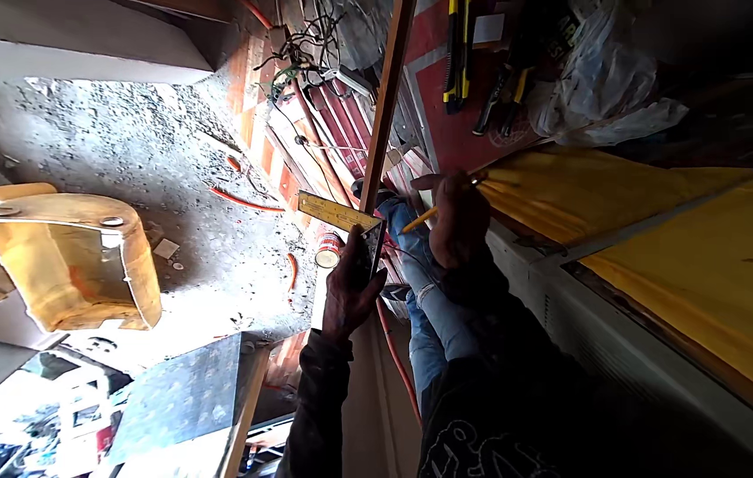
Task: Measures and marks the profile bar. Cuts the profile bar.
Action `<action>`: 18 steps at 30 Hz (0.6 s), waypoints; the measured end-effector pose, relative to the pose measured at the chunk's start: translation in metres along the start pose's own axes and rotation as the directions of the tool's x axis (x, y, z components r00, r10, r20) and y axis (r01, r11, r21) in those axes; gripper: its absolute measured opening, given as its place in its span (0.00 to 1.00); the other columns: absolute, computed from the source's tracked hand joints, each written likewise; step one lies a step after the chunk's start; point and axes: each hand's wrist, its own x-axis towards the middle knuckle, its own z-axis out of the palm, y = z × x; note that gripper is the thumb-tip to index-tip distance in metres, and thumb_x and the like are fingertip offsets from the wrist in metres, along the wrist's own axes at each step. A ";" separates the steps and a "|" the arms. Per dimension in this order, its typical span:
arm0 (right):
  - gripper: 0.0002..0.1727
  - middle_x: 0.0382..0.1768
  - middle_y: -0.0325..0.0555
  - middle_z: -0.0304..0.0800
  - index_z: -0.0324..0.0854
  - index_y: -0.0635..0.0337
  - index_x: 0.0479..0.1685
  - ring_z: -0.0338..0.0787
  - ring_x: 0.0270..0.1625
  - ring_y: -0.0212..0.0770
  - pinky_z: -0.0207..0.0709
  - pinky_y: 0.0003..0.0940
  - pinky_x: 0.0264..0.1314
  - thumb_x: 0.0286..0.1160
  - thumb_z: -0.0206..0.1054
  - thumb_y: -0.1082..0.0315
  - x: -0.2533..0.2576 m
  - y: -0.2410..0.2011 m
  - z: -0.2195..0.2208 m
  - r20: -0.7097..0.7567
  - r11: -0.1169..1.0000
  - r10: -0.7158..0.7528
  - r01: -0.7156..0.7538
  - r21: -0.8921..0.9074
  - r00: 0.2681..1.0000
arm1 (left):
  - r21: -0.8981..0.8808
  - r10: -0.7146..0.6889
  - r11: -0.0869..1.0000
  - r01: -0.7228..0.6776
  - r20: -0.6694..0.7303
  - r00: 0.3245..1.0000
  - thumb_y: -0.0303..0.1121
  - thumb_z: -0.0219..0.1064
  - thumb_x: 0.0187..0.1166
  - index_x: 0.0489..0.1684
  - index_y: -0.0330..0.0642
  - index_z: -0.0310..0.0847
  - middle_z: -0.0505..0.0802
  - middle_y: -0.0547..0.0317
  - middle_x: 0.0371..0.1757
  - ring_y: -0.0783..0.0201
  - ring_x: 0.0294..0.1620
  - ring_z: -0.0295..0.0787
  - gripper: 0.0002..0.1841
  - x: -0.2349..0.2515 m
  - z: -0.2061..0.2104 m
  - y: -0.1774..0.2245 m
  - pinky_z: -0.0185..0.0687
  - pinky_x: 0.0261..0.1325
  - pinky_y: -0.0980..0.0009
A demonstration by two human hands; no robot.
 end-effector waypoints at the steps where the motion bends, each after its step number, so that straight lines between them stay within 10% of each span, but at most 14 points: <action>1: 0.22 0.26 0.35 0.84 0.86 0.66 0.42 0.78 0.27 0.20 0.75 0.20 0.34 0.94 0.49 0.62 0.002 -0.001 -0.002 0.011 0.993 -0.119 0.119 0.009 0.993 | 0.017 0.000 1.000 0.000 -0.001 1.000 0.40 0.74 0.71 0.94 0.51 0.55 0.91 0.56 0.63 0.71 0.47 0.90 0.45 0.000 0.000 0.000 0.89 0.50 0.68; 5: 0.11 0.37 0.50 0.94 0.89 0.72 0.42 0.90 0.32 0.27 0.87 0.24 0.37 0.83 0.65 0.71 0.006 0.008 0.002 0.172 0.945 -0.327 0.320 0.071 0.929 | 0.076 0.011 0.997 -0.008 -0.046 0.999 0.38 0.74 0.69 0.92 0.51 0.58 0.91 0.54 0.59 0.68 0.43 0.89 0.44 0.000 0.001 0.002 0.88 0.46 0.65; 10: 0.11 0.37 0.50 0.94 0.90 0.70 0.43 0.90 0.34 0.29 0.87 0.24 0.40 0.81 0.67 0.69 0.002 0.012 0.009 0.295 0.936 -0.340 0.351 0.017 0.893 | 0.142 0.006 0.990 0.002 -0.054 0.999 0.40 0.75 0.69 0.93 0.52 0.58 0.90 0.54 0.65 0.64 0.55 0.90 0.45 -0.001 0.000 0.003 0.86 0.60 0.59; 18: 0.10 0.36 0.51 0.94 0.91 0.69 0.40 0.92 0.39 0.30 0.85 0.22 0.46 0.79 0.68 0.70 0.003 0.012 0.010 0.267 0.908 -0.390 0.416 -0.048 0.881 | 0.175 0.028 0.984 -0.016 -0.062 0.998 0.41 0.75 0.70 0.93 0.53 0.58 0.92 0.55 0.59 0.64 0.49 0.90 0.45 0.000 0.000 0.000 0.88 0.54 0.60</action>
